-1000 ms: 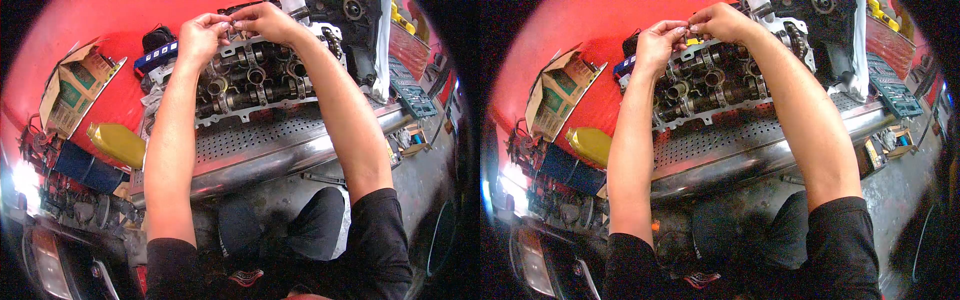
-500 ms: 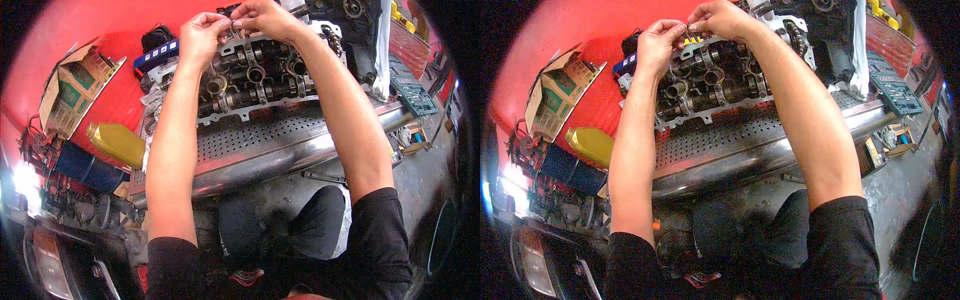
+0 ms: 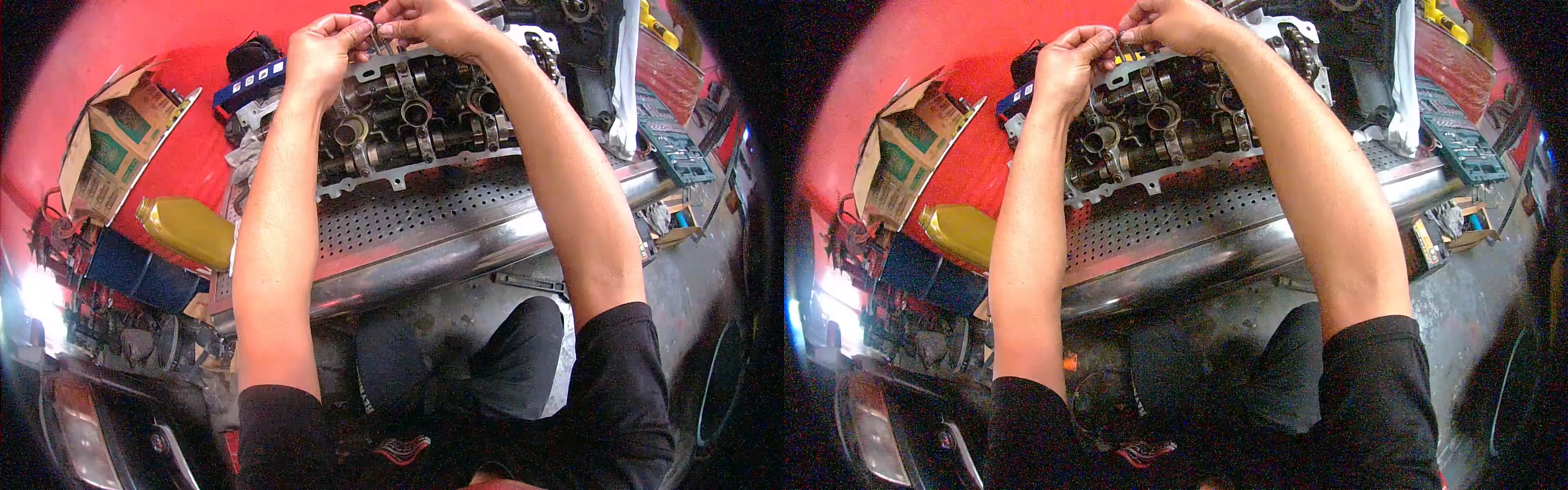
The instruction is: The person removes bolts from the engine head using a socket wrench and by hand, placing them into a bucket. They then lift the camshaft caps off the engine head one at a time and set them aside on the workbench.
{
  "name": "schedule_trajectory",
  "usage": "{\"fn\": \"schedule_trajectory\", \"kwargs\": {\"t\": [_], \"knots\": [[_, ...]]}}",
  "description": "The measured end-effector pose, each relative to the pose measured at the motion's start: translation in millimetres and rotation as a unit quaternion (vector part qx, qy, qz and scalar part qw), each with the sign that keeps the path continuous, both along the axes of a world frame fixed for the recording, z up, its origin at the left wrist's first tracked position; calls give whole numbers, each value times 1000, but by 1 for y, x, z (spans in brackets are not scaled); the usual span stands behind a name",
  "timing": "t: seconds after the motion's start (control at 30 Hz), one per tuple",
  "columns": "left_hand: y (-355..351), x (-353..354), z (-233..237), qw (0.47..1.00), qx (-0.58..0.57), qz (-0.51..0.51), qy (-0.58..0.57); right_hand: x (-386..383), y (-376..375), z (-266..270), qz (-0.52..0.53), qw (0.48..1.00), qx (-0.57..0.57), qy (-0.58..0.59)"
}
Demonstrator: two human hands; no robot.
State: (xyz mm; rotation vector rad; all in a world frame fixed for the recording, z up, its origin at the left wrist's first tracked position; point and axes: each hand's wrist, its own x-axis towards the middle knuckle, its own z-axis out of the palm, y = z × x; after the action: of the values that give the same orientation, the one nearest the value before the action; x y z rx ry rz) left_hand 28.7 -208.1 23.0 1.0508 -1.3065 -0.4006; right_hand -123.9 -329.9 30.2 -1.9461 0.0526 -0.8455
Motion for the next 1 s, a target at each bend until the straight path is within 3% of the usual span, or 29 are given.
{"fn": "schedule_trajectory", "kwargs": {"t": [0.23,0.43,0.57,0.67,0.77,0.87,1.0], "knots": [[3,-2,1,1000,20,6,5,-8,14,5,-30,998,41,26],[3,1,0,1000,12,3,-6,-2,-1,0,11,999,38,15],[3,2,0,1000,15,-8,6,-5,9,3,-30,998,52,30],[2,3,0,1000,15,-15,13,-6,9,5,-45,998,24,46],[1,4,-1,1000,9,-15,11,2,-12,-10,-55,992,-115,-17],[1,4,-1,1000,6,-15,4,2,-11,-9,-49,993,-107,-19],[2,1,-2,1000,5,-6,8,-4,7,2,-40,999,11,31]]}}
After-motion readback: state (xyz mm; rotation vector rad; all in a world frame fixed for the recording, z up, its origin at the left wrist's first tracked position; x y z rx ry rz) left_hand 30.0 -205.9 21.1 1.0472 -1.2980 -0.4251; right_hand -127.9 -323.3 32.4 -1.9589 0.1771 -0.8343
